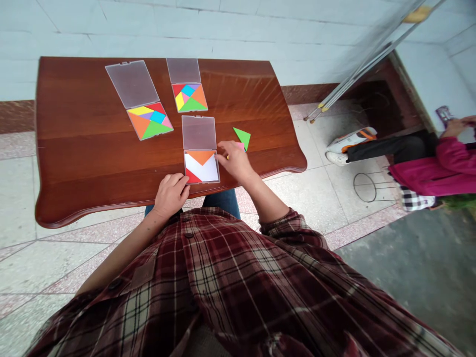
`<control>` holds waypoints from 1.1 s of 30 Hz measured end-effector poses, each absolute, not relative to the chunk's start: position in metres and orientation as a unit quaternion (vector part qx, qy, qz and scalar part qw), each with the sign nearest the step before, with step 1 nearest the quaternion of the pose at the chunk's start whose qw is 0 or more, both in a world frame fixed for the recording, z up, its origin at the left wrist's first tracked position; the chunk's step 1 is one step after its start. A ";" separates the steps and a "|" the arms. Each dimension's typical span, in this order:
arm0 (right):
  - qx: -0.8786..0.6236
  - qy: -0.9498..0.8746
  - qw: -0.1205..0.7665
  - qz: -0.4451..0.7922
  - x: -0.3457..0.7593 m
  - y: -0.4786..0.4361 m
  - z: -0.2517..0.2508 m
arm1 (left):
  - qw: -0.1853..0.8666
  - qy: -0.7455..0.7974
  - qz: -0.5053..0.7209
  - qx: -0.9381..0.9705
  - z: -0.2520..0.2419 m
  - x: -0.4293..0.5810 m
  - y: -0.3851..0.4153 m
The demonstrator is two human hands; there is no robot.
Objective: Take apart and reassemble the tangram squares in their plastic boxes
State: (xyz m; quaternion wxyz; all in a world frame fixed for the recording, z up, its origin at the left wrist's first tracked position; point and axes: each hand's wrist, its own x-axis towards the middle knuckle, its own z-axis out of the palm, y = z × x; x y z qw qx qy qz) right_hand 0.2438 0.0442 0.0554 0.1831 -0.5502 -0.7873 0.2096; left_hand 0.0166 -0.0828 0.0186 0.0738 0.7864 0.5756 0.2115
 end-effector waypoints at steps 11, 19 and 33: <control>-0.696 -0.679 0.189 0.136 0.332 0.107 0.041 | 0.017 0.569 0.214 0.793 0.015 0.015 -0.081; -0.699 -0.681 0.122 0.182 0.318 0.167 0.027 | 0.046 0.577 0.202 0.790 0.019 0.015 -0.082; -0.698 -0.668 0.082 0.245 0.323 0.184 0.023 | 0.056 0.578 0.208 0.787 0.015 0.014 -0.082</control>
